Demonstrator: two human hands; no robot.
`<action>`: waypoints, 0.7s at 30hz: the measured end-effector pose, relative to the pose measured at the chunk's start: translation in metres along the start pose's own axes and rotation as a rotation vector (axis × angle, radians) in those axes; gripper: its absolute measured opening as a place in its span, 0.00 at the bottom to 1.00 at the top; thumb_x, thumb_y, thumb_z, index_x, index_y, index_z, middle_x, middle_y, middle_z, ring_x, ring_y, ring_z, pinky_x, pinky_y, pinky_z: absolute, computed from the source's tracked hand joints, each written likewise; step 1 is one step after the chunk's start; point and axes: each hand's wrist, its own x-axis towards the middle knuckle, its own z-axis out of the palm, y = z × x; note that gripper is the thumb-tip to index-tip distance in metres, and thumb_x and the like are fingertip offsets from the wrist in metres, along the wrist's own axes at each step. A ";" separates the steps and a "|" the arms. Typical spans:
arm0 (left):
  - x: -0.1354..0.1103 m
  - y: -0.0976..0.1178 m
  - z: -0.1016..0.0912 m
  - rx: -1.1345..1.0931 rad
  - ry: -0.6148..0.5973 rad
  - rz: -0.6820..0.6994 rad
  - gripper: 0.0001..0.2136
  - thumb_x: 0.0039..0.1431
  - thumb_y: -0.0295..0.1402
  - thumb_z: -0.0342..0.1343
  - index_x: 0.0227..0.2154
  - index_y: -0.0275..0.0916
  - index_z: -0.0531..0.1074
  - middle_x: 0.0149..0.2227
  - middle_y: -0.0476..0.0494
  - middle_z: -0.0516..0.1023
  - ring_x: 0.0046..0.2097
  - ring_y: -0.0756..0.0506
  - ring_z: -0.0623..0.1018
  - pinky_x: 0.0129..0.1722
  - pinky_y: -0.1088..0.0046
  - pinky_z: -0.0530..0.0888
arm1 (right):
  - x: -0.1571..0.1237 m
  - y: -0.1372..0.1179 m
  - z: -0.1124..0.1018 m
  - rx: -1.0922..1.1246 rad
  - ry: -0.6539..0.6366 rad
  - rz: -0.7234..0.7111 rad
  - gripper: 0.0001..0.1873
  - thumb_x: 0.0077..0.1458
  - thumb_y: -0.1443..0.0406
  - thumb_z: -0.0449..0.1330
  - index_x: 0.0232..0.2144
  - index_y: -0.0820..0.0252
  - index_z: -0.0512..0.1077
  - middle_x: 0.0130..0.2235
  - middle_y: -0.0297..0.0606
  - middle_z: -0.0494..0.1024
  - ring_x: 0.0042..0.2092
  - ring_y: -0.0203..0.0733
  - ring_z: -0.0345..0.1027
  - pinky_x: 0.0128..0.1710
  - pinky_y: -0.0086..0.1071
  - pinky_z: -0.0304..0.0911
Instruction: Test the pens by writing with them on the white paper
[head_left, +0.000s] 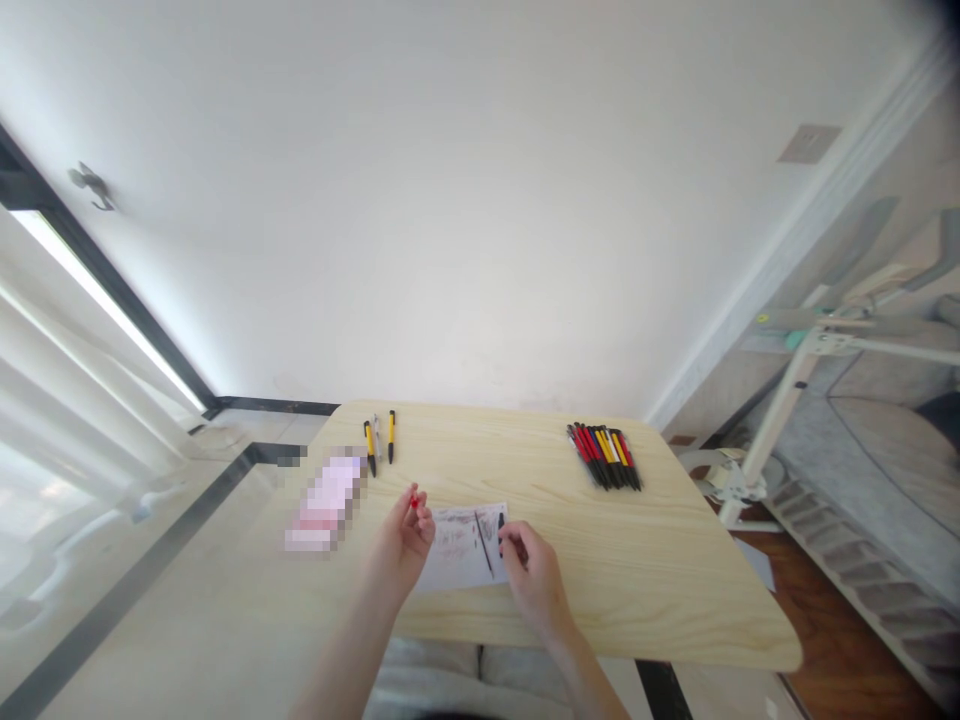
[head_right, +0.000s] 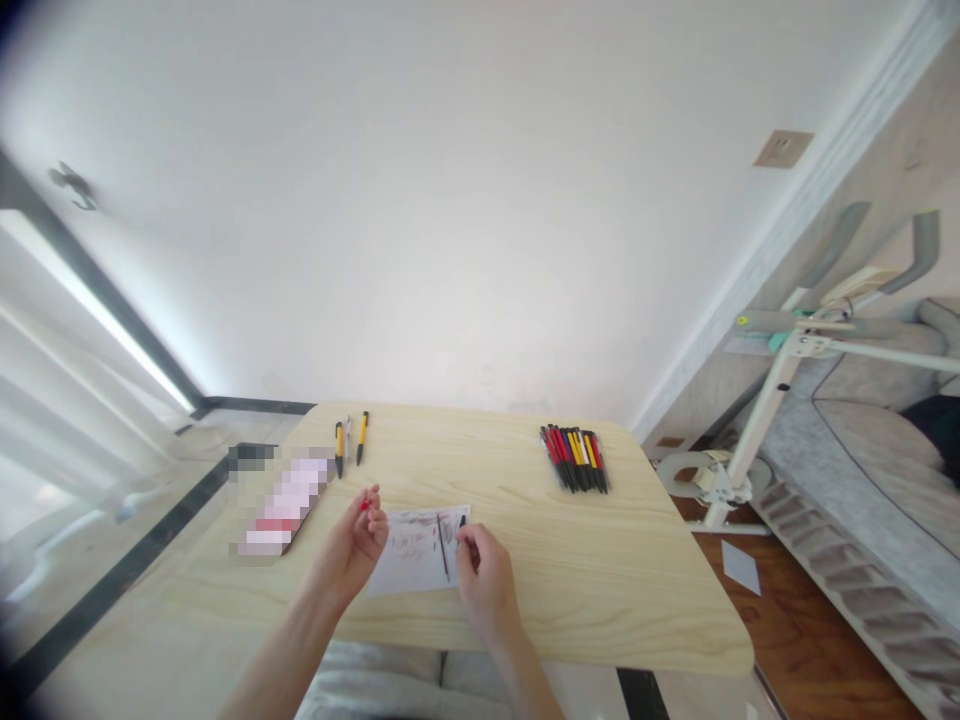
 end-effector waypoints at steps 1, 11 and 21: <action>0.000 0.000 0.000 -0.020 0.008 -0.018 0.03 0.54 0.25 0.50 0.32 0.34 0.67 0.23 0.50 0.71 0.21 0.57 0.69 0.18 0.85 0.69 | 0.000 0.000 0.000 -0.001 0.000 0.003 0.08 0.50 0.66 0.49 0.29 0.61 0.68 0.27 0.36 0.73 0.28 0.36 0.65 0.28 0.25 0.59; 0.001 -0.001 0.001 -0.025 0.023 -0.006 0.03 0.54 0.25 0.51 0.33 0.35 0.67 0.24 0.50 0.72 0.22 0.57 0.70 0.19 0.85 0.70 | 0.000 -0.001 0.000 -0.004 0.001 0.004 0.09 0.51 0.66 0.49 0.29 0.61 0.68 0.27 0.36 0.73 0.29 0.37 0.65 0.28 0.26 0.59; -0.002 -0.001 0.005 0.010 0.065 0.027 0.02 0.53 0.25 0.52 0.30 0.34 0.67 0.24 0.50 0.71 0.21 0.57 0.69 0.18 0.86 0.69 | 0.000 -0.002 0.000 -0.010 -0.007 0.008 0.08 0.51 0.66 0.49 0.29 0.61 0.68 0.27 0.36 0.73 0.28 0.36 0.65 0.28 0.26 0.59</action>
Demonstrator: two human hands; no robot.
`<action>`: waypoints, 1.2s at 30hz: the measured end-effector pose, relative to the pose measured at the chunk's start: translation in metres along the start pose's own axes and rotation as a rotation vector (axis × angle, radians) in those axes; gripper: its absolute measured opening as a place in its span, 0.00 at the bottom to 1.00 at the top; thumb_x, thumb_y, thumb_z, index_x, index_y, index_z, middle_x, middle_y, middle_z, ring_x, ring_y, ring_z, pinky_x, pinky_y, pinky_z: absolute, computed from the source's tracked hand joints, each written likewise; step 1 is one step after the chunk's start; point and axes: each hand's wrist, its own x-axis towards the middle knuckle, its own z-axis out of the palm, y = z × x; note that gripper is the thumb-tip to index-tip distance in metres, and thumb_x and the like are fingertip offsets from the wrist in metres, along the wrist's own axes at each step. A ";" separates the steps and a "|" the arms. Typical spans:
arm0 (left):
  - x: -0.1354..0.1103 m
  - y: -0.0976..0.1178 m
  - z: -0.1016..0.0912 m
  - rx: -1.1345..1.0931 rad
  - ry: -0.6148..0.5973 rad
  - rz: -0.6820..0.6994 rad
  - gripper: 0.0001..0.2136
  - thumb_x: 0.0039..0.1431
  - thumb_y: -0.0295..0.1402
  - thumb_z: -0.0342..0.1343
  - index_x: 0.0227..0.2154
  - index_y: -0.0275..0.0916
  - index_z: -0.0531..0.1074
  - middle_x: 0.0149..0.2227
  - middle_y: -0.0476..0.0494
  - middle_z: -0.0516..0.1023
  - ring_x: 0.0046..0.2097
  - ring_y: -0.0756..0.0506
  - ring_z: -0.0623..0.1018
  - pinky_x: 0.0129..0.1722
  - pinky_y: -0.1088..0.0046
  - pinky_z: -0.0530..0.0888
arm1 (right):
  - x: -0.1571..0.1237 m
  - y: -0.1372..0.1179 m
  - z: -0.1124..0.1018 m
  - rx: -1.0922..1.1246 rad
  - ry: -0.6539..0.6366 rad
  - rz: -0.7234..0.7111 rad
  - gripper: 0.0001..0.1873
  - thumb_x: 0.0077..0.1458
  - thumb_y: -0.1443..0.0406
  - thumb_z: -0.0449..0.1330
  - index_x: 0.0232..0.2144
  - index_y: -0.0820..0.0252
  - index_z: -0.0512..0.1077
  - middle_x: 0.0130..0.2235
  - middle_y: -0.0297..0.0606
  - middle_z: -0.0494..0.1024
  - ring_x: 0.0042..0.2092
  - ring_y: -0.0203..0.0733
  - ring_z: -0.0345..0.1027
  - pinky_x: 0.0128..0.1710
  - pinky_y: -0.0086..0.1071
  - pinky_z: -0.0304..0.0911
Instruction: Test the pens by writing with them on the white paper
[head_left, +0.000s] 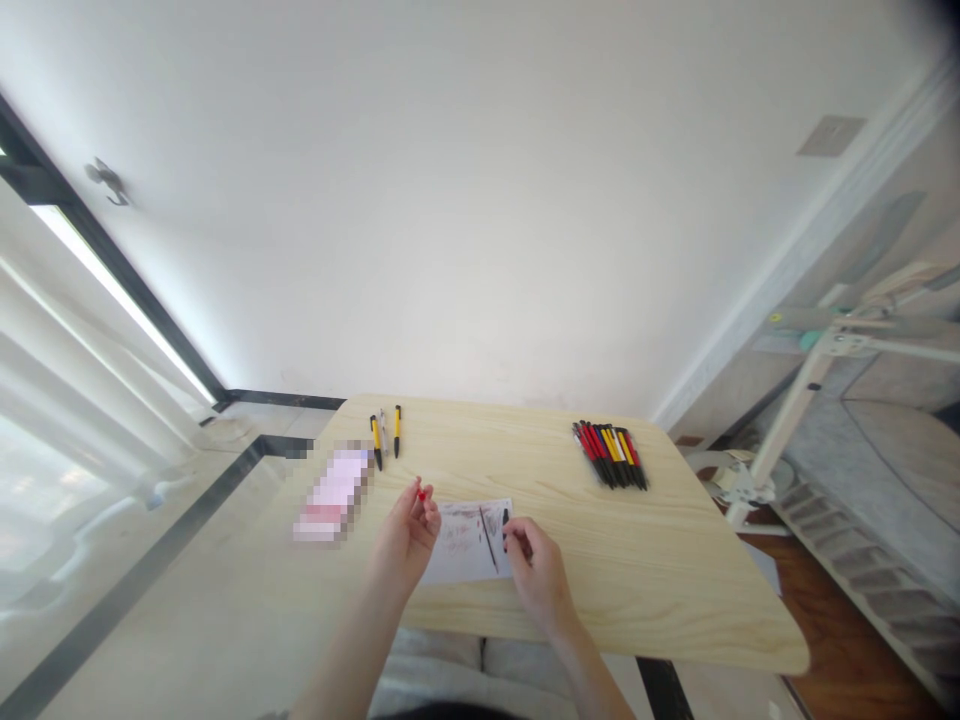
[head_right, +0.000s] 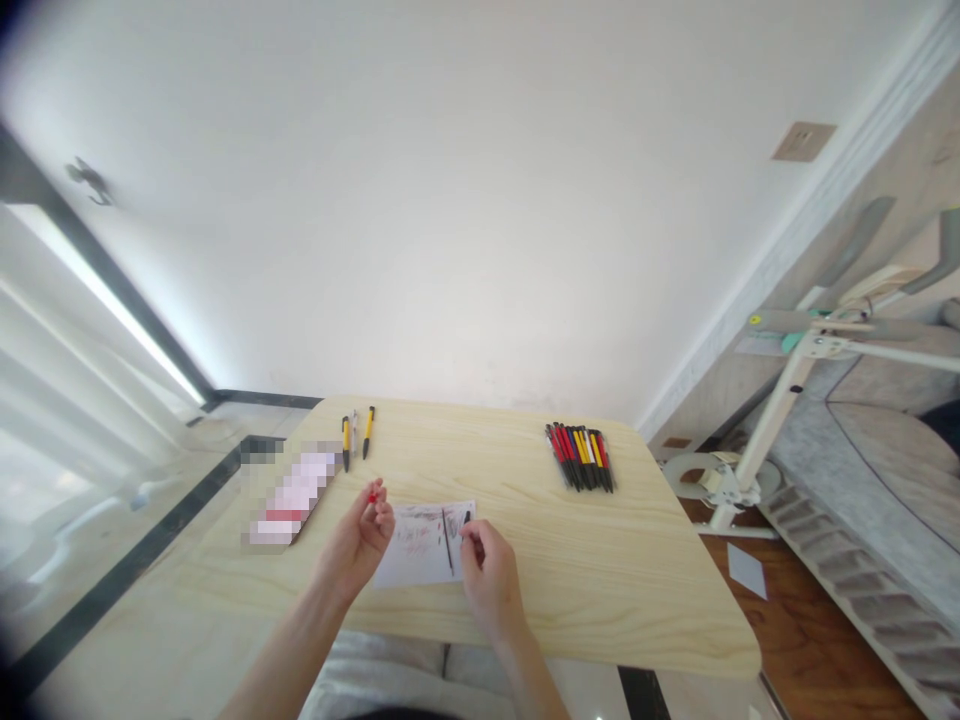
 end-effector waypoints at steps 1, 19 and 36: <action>0.000 0.000 0.000 0.006 -0.001 0.004 0.02 0.53 0.25 0.52 0.30 0.34 0.67 0.24 0.50 0.71 0.21 0.57 0.69 0.18 0.86 0.69 | 0.000 0.000 0.000 -0.001 0.000 -0.002 0.08 0.51 0.66 0.49 0.29 0.61 0.68 0.27 0.36 0.73 0.28 0.37 0.65 0.28 0.26 0.59; -0.003 0.035 -0.020 0.208 -0.085 0.244 0.13 0.50 0.23 0.54 0.40 0.39 0.68 0.25 0.47 0.71 0.22 0.55 0.69 0.19 0.83 0.68 | -0.010 -0.022 0.004 -0.673 -0.151 -0.024 0.03 0.46 0.68 0.54 0.26 0.56 0.67 0.27 0.35 0.71 0.29 0.39 0.65 0.28 0.28 0.53; -0.013 -0.002 -0.032 0.395 -0.016 0.055 0.20 0.47 0.26 0.57 0.44 0.37 0.62 0.26 0.43 0.76 0.26 0.50 0.75 0.27 0.74 0.73 | 0.015 -0.052 0.024 -1.051 -0.356 0.034 0.10 0.42 0.72 0.55 0.27 0.60 0.74 0.28 0.48 0.78 0.31 0.48 0.72 0.27 0.33 0.58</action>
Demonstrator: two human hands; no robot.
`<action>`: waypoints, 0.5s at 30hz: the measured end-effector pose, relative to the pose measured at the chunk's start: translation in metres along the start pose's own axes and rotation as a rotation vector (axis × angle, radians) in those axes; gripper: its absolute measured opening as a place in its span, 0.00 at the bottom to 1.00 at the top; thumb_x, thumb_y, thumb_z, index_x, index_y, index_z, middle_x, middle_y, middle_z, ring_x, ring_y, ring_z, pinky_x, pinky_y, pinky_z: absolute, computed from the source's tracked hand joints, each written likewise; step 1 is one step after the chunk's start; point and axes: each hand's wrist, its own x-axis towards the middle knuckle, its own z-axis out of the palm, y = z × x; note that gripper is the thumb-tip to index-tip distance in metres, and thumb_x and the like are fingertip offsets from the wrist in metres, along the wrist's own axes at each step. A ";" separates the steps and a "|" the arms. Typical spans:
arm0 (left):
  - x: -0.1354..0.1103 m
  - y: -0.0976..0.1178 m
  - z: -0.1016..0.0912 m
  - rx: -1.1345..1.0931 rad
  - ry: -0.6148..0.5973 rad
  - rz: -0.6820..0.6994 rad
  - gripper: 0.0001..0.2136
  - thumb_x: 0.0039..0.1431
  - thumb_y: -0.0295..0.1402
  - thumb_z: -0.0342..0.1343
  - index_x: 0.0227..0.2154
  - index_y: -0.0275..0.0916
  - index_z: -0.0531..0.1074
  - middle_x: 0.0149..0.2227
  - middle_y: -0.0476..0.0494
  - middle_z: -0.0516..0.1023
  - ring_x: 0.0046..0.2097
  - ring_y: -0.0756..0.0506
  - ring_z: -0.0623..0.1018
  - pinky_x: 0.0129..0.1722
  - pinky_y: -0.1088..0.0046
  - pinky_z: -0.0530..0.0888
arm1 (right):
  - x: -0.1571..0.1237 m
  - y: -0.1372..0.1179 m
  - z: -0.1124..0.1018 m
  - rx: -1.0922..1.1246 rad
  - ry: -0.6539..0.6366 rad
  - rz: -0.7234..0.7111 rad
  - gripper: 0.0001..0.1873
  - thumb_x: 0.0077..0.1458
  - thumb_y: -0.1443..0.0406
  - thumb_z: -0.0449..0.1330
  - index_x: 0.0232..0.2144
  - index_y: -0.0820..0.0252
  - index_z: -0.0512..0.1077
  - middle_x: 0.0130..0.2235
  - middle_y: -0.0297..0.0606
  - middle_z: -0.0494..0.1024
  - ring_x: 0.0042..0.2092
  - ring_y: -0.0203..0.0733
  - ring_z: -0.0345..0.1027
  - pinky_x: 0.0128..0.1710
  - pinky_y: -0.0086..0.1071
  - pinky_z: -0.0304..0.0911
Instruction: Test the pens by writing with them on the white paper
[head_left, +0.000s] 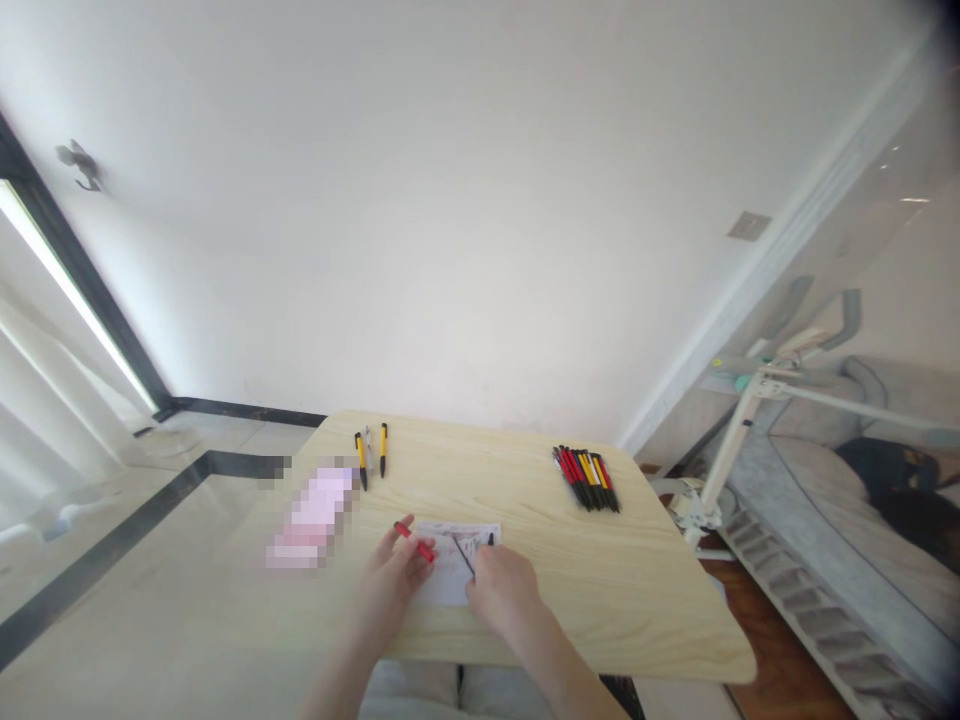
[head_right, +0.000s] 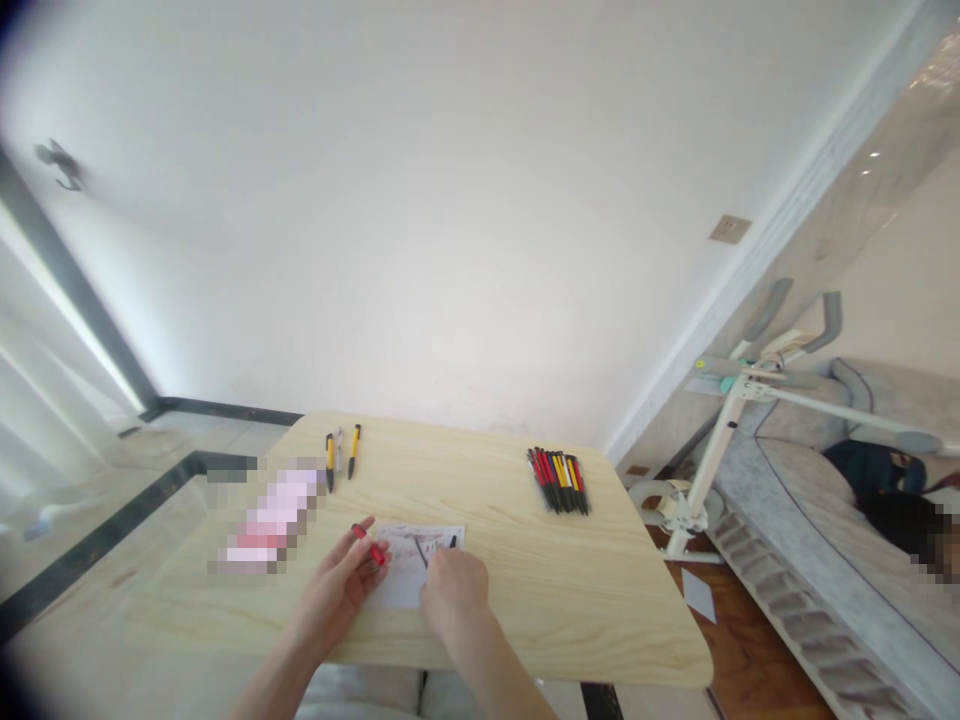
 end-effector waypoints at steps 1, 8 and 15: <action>0.001 -0.002 0.001 0.004 0.010 0.018 0.19 0.47 0.27 0.57 0.44 0.37 0.62 0.26 0.44 0.76 0.26 0.50 0.75 0.26 0.75 0.72 | 0.001 -0.001 0.000 -0.005 0.001 0.001 0.09 0.41 0.72 0.55 0.27 0.60 0.74 0.28 0.48 0.78 0.31 0.48 0.72 0.27 0.33 0.59; 0.000 0.001 0.001 0.108 -0.019 0.121 0.25 0.45 0.33 0.59 0.47 0.37 0.58 0.26 0.44 0.77 0.24 0.52 0.72 0.25 0.77 0.69 | -0.002 0.008 -0.002 0.050 0.073 -0.028 0.07 0.42 0.68 0.54 0.23 0.59 0.72 0.25 0.44 0.77 0.28 0.47 0.70 0.24 0.31 0.54; 0.002 0.006 0.007 -0.034 -0.019 0.119 0.17 0.48 0.31 0.57 0.43 0.39 0.62 0.22 0.48 0.73 0.21 0.54 0.70 0.21 0.80 0.67 | 0.000 0.029 -0.016 0.597 0.079 -0.067 0.05 0.41 0.69 0.52 0.18 0.58 0.65 0.20 0.33 0.71 0.24 0.35 0.61 0.22 0.26 0.49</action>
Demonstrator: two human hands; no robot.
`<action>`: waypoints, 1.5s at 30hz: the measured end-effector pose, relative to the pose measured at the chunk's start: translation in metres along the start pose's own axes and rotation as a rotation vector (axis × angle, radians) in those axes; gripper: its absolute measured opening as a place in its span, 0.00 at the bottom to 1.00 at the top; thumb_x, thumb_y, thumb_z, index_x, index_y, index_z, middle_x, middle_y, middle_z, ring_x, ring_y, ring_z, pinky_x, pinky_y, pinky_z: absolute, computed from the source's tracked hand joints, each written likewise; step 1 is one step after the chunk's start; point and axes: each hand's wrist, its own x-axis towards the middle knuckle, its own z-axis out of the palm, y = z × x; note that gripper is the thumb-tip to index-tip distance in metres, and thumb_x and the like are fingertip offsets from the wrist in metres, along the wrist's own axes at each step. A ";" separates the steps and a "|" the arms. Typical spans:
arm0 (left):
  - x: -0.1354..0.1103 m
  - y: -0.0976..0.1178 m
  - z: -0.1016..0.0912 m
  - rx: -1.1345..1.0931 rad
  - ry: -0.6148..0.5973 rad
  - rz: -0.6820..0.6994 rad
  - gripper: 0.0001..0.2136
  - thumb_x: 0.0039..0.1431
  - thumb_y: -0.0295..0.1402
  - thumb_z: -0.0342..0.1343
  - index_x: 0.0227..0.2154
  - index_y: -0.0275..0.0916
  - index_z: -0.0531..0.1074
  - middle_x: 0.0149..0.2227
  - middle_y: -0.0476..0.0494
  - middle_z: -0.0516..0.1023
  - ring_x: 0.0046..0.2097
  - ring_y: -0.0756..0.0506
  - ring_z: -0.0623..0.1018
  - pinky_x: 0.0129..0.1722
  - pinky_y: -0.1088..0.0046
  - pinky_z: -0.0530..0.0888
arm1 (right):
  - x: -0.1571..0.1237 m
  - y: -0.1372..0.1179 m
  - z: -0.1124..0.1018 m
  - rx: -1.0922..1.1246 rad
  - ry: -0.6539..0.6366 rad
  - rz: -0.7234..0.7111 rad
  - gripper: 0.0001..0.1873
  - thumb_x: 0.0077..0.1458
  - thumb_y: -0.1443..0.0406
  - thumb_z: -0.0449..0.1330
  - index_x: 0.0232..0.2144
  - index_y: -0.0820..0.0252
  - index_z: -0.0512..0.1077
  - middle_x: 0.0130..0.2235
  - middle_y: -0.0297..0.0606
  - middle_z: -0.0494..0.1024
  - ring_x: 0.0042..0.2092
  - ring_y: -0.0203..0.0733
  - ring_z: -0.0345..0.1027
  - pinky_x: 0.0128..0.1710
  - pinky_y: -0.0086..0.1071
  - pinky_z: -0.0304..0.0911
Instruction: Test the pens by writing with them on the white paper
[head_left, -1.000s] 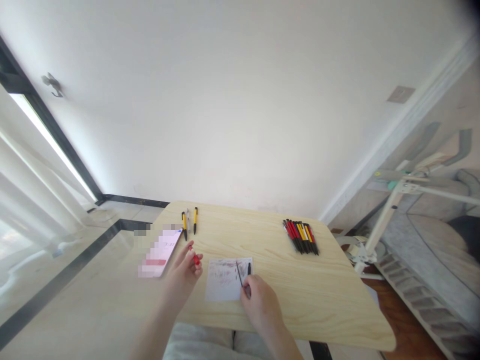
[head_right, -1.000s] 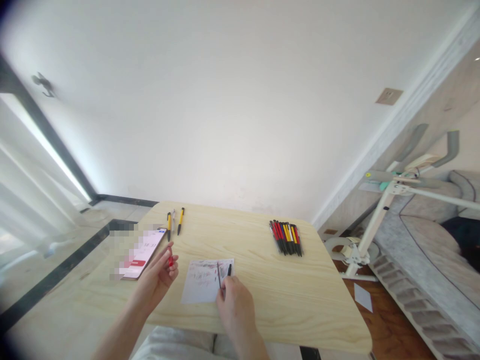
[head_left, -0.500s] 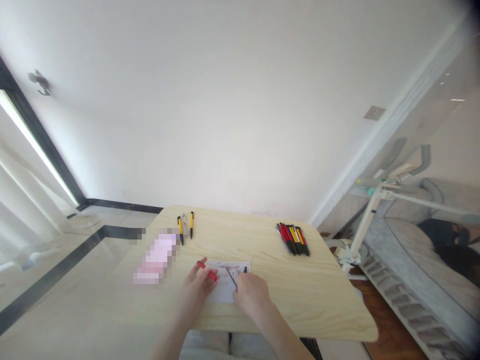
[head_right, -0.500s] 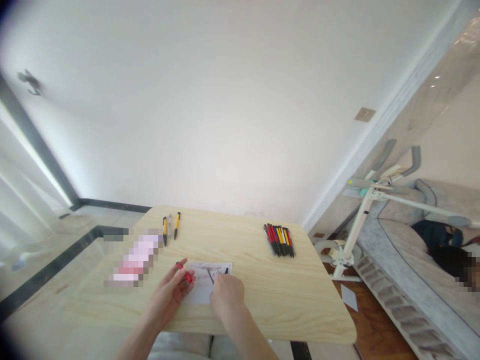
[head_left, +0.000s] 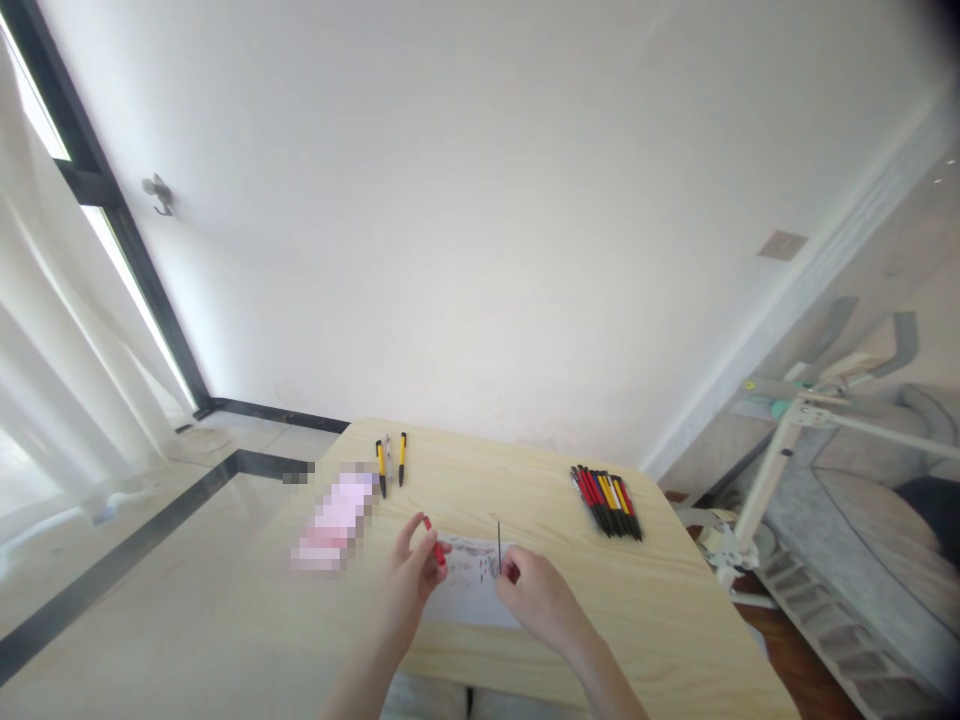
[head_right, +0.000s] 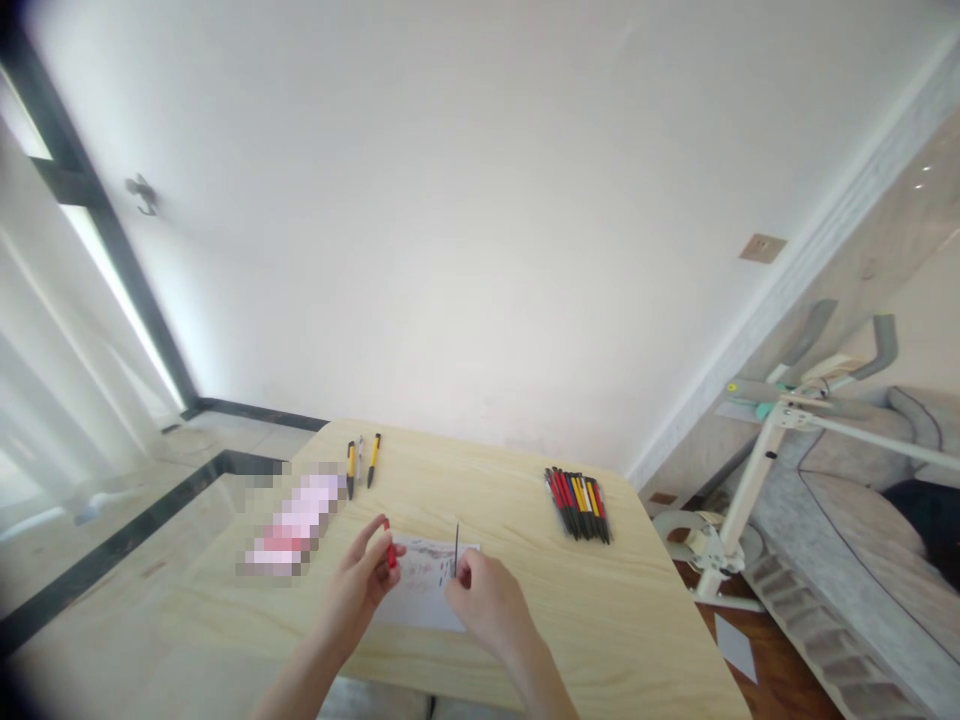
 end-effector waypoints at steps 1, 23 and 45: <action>0.003 0.000 0.000 -0.100 0.020 -0.031 0.13 0.49 0.29 0.56 0.39 0.38 0.64 0.22 0.49 0.73 0.21 0.55 0.70 0.20 0.82 0.66 | -0.001 -0.001 -0.001 0.136 -0.055 -0.003 0.04 0.41 0.70 0.52 0.18 0.59 0.65 0.21 0.32 0.70 0.24 0.34 0.60 0.22 0.25 0.49; 0.002 -0.010 0.014 -0.122 0.027 0.025 0.17 0.50 0.26 0.54 0.44 0.40 0.62 0.24 0.45 0.73 0.24 0.54 0.71 0.22 0.82 0.67 | -0.025 -0.023 0.021 1.094 -0.709 0.244 0.04 0.36 0.71 0.50 0.20 0.62 0.64 0.16 0.29 0.68 0.13 0.25 0.50 0.12 0.21 0.41; -0.027 -0.004 0.018 0.199 -0.130 -0.040 0.30 0.47 0.34 0.57 0.53 0.38 0.53 0.21 0.48 0.73 0.21 0.53 0.69 0.22 0.78 0.65 | -0.023 -0.015 0.033 1.395 -0.676 0.337 0.02 0.39 0.68 0.51 0.20 0.61 0.63 0.15 0.26 0.64 0.13 0.25 0.45 0.13 0.23 0.42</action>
